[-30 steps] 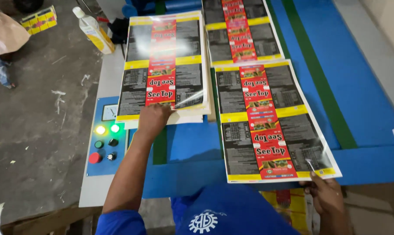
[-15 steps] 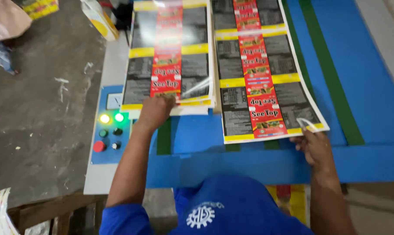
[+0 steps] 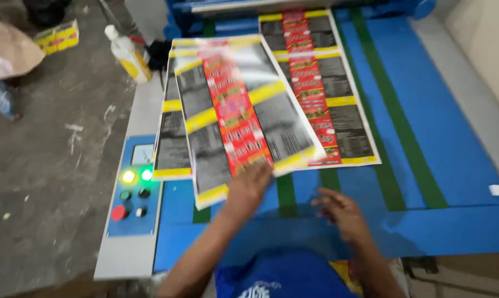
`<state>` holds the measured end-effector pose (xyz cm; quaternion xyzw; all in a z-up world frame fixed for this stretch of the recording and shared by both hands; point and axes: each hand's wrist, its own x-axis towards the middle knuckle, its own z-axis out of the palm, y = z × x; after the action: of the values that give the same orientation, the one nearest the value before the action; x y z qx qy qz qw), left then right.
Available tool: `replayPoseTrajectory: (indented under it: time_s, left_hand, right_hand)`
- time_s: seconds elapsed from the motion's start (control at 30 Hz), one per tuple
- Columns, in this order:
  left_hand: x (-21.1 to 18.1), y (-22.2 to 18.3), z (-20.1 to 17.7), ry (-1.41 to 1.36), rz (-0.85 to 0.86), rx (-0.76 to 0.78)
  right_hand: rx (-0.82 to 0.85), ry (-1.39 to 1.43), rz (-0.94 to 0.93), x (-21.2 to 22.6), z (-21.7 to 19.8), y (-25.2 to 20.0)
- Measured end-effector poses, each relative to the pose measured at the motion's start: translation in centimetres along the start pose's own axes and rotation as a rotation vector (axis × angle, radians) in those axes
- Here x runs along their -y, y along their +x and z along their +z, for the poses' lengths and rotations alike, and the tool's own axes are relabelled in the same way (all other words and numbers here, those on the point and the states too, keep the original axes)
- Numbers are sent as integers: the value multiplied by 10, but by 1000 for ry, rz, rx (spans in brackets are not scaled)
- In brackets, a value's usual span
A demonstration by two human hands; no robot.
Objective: Inspecting and sorting printed sheets on a machine in a print shop.
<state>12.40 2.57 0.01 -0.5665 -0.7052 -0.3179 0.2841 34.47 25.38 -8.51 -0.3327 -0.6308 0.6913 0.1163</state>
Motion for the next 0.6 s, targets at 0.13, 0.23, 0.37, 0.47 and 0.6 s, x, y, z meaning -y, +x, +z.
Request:
replayPoseTrajectory:
  time_s: [0.13, 0.23, 0.37, 0.47, 0.6]
  left_hand:
    - [-54, -10, 23, -24, -18, 280]
    - [-63, 3, 9, -113, 3, 310]
    - [-9, -3, 4, -96, -20, 220]
    - [45, -8, -16, -6, -268, 356]
    - [82, -19, -24, 217, -184, 324]
  right_hand:
    - [118, 135, 93, 42, 45, -6]
    - [128, 271, 130, 9, 29, 10]
    - [-88, 319, 11, -38, -22, 15]
    - [-220, 296, 21, -87, -81, 0]
    - [-235, 368, -31, -57, -106, -43]
